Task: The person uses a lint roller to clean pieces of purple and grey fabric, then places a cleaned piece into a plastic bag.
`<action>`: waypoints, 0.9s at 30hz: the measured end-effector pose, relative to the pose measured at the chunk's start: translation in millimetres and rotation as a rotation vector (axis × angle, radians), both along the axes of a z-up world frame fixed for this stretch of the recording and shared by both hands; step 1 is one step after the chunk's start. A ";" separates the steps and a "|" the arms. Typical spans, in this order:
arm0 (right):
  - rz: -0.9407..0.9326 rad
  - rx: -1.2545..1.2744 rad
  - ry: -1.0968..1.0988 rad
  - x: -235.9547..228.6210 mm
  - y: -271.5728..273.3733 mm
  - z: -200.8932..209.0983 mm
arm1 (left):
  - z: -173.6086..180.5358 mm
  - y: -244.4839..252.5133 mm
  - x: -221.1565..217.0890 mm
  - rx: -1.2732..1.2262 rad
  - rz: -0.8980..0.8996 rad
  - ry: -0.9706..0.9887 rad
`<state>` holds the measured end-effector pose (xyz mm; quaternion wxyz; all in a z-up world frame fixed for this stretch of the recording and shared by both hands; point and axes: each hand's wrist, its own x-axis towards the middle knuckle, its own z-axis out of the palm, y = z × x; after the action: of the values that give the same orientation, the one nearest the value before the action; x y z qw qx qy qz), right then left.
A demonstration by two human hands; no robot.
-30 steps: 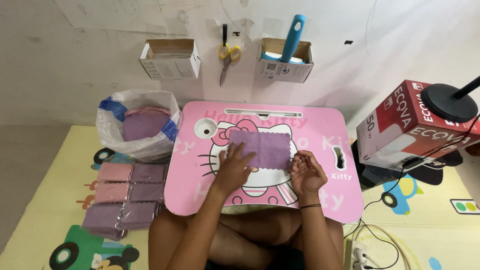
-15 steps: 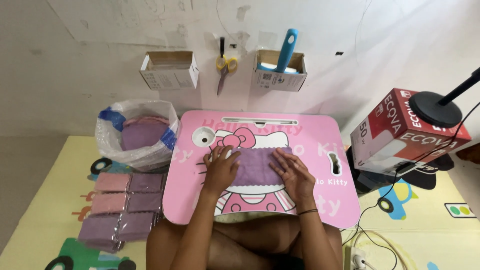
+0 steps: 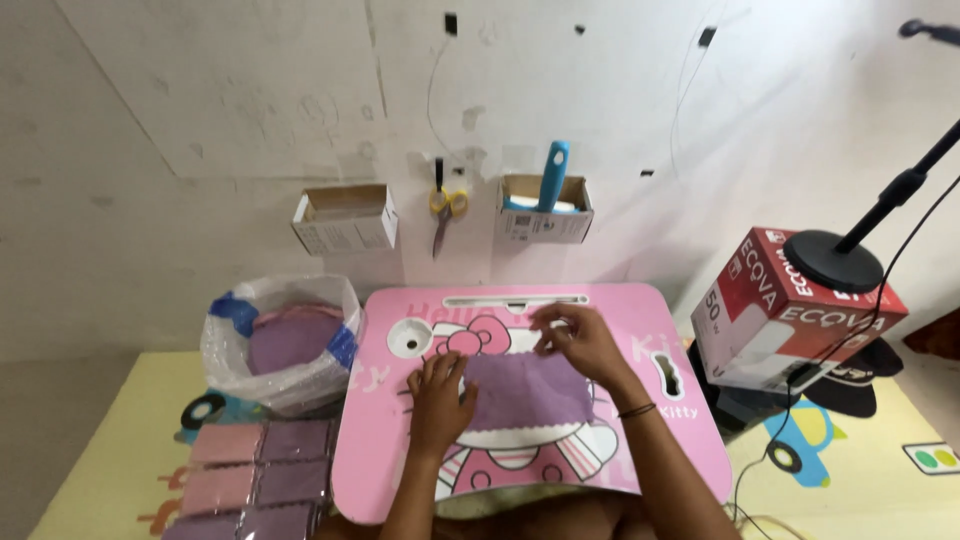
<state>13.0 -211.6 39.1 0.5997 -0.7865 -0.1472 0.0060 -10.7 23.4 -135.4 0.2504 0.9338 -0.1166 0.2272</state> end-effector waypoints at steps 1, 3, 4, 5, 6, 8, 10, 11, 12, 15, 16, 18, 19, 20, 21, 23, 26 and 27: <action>-0.003 0.002 -0.016 4.6 2.9 23.1 | -2.0 0.8 0.8 0.002 -0.003 -0.016; -0.049 -0.378 -0.712 11.6 7.2 69.1 | -6.9 1.4 2.3 -0.020 -0.001 0.028; -0.056 -0.378 -0.727 21.3 8.9 89.1 | -5.8 1.5 5.6 -0.019 -0.004 0.013; -0.113 -0.639 -1.081 29.1 10.8 107.9 | -6.4 1.3 5.1 -0.027 0.006 0.017; -0.170 -0.906 -1.430 36.9 12.9 126.5 | -7.2 1.3 4.9 -0.035 0.016 0.022; -0.177 -1.096 -1.524 48.0 17.1 146.5 | -5.1 0.2 3.2 -0.045 0.015 0.013; -0.185 -1.286 -1.616 62.5 20.1 156.1 | -2.8 0.5 3.9 -0.053 0.017 0.003; -0.190 -1.446 -1.628 70.8 20.6 154.2 | -2.8 0.6 3.0 -0.057 0.017 0.009; -0.195 -1.608 -1.633 79.4 21.1 152.1 | -3.0 0.6 2.3 -0.062 0.018 0.014; -0.153 -1.721 -1.676 103.3 16.6 140.8 | 3.0 0.0 -0.2 -0.072 0.023 0.065; -0.152 -1.720 -1.673 106.1 13.9 139.9 | 2.7 1.2 0.4 -0.070 0.022 0.068; -0.127 -1.697 -1.658 112.0 8.7 138.0 | 0.8 1.6 1.5 -0.075 0.020 0.078; -0.123 -1.696 -1.657 110.0 6.4 138.9 | 2.3 1.5 0.4 -0.075 0.022 0.082; -0.190 -1.703 -1.672 108.0 4.1 139.9 | 3.9 1.4 -0.7 -0.085 0.015 0.085; -0.260 -1.710 -1.687 106.0 1.7 141.0 | 5.7 1.6 -1.1 -0.094 0.007 0.086; -0.313 -1.771 -1.592 96.8 -6.1 147.7 | 6.9 2.8 -1.3 -0.101 0.002 0.096; -0.474 -1.728 -1.474 78.5 -23.1 158.3 | 3.8 3.0 0.9 -0.096 -0.007 0.085; -0.591 -1.622 -1.449 70.8 -28.9 160.9 | 1.1 4.0 1.1 -0.077 -0.011 0.057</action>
<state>83.8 -240.5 200.0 -0.3375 -0.7660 -0.2214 -0.5004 -9.6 27.5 -134.3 0.2904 0.9291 -0.1056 0.2034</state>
